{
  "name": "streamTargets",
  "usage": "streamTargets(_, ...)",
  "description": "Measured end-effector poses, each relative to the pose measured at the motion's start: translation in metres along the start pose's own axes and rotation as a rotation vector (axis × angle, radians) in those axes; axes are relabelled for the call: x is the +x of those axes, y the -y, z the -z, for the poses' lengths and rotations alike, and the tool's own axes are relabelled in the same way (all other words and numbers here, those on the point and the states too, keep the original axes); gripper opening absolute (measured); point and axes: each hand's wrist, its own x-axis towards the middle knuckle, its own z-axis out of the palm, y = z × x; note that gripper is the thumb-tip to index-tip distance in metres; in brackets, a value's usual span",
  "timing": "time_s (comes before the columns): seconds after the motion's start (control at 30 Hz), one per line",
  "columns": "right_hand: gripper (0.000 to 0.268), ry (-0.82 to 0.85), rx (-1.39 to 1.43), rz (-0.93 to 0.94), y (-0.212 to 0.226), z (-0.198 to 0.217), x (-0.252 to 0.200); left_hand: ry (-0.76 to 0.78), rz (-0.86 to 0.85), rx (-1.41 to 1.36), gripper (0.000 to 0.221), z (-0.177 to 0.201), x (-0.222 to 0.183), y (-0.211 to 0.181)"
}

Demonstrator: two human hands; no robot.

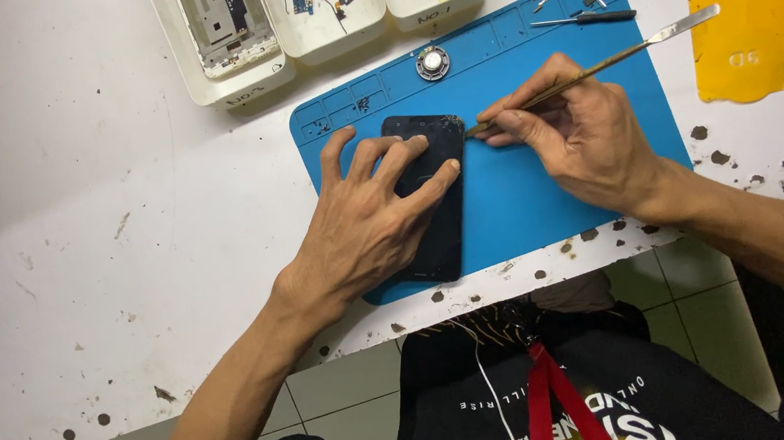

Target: Disassembling a smartphone using a metal prying tool on a repair mat

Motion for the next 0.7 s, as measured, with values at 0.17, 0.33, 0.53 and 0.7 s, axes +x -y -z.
streamTargets(0.17,0.012,-0.056,0.110,-0.063,0.0017,-0.0006,0.0005,0.003,0.003,-0.007,0.033,-0.0003,-0.0007,0.0000)
streamTargets(0.33,0.013,-0.050,0.100,-0.039,-0.0026,-0.0010,0.0009,0.026,0.005,-0.006,0.035,-0.0010,-0.0012,0.0006)
streamTargets(0.53,0.012,-0.077,0.138,-0.056,-0.0040,-0.0026,0.0004,0.055,0.007,-0.020,0.036,-0.0017,-0.0019,0.0003)
streamTargets(0.7,0.015,-0.056,0.112,-0.039,-0.0060,-0.0025,-0.0006,0.068,0.019,-0.011,0.036,0.0004,-0.0004,-0.0009)
